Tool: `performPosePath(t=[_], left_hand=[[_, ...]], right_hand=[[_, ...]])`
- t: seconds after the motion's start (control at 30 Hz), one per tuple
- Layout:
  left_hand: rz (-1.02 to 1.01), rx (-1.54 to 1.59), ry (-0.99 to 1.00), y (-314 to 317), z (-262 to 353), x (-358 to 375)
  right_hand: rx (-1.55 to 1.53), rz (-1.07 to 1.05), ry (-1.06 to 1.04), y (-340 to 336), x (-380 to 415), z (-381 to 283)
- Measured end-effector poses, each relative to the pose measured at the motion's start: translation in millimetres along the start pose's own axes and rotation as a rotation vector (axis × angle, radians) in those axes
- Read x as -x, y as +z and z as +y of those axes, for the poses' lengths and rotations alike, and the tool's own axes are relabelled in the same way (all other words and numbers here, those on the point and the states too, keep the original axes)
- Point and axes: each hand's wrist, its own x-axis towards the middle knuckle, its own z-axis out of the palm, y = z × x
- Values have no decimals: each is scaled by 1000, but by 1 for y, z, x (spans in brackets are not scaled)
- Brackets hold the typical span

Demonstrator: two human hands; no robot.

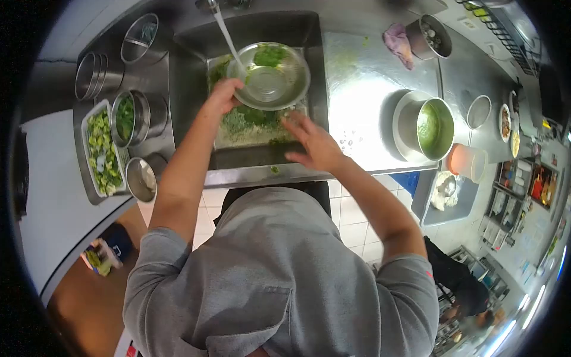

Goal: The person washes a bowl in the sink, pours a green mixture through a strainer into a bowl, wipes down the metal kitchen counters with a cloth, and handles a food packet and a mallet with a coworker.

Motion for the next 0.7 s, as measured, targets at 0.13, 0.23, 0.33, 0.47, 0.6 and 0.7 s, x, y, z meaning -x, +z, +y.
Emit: performPosePath(t=[0.13, 0.23, 0.33, 0.47, 0.6, 0.7], left_hand=[[137, 48, -23, -46, -5, 20], [249, 36, -14, -63, -14, 25], [246, 66, -23, -80, -30, 26], [337, -1, 14, -78, -31, 47], [398, -114, 78, -72, -45, 36], [349, -33, 136, -30, -37, 35]], right_hand=[[377, -531, -74, 38, 29, 35], [231, -610, 53, 48, -16, -9], [206, -394, -86, 110, -70, -24], [162, -218, 290, 95, -100, -14], [110, 278, 76, 24, -30, 26], [258, 457, 274, -4, 57, 53]])
